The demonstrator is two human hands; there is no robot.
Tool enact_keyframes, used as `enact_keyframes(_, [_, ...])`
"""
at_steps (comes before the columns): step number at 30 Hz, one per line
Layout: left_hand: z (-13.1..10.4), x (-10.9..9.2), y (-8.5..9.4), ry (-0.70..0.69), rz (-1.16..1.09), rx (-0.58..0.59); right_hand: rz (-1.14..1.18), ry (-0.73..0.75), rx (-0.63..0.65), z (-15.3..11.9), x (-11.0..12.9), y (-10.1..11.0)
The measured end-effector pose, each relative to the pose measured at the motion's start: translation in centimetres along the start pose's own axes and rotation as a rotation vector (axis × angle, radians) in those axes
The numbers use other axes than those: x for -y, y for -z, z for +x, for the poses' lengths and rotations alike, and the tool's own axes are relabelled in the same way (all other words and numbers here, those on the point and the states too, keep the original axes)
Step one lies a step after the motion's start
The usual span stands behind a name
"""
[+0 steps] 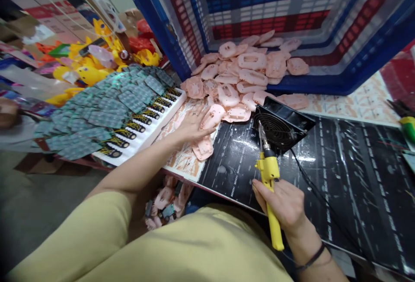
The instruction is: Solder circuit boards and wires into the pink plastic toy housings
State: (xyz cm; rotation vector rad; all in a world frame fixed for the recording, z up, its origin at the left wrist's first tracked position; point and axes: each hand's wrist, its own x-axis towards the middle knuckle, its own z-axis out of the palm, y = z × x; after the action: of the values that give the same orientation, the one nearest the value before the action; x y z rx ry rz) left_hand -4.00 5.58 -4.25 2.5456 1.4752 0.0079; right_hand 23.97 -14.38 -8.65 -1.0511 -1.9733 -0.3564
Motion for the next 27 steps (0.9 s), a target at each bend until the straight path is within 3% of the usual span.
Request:
enact_keyframes(3, [0.4,-0.6,-1.3,-0.020,0.022,-0.052,0.010,-0.005,0.002,-0.1,-0.1,-0.1])
enact_keyframes(9, [-4.4,-2.0,-3.3,-0.384,-0.032,-0.141,-0.007,-0.016,0.000,0.0,-0.2,-0.2])
enact_keyframes(13, [-5.4,-2.9,-2.9,-0.596,-0.062,-0.119,-0.027,0.000,0.013,0.2,-0.1,-0.3])
enact_keyframes(17, [-5.8,-3.7,-0.7,-0.537,-0.059,-0.108,-0.080,0.021,0.030,0.0,-0.1,-0.6])
enact_keyframes(20, [-8.2,-3.8,0.6,-0.613,-0.056,0.031,-0.082,0.018,0.044,-0.4,-0.3,-0.7])
enact_keyframes(24, [-12.3,-2.8,-0.4,-0.647,-0.009,0.086,-0.022,-0.010,0.099,0.2,0.3,-0.2])
enact_keyframes(27, [-13.3,-1.8,-1.9,-0.610,0.002,0.058,0.067,-0.087,0.179,1.8,1.8,-0.2])
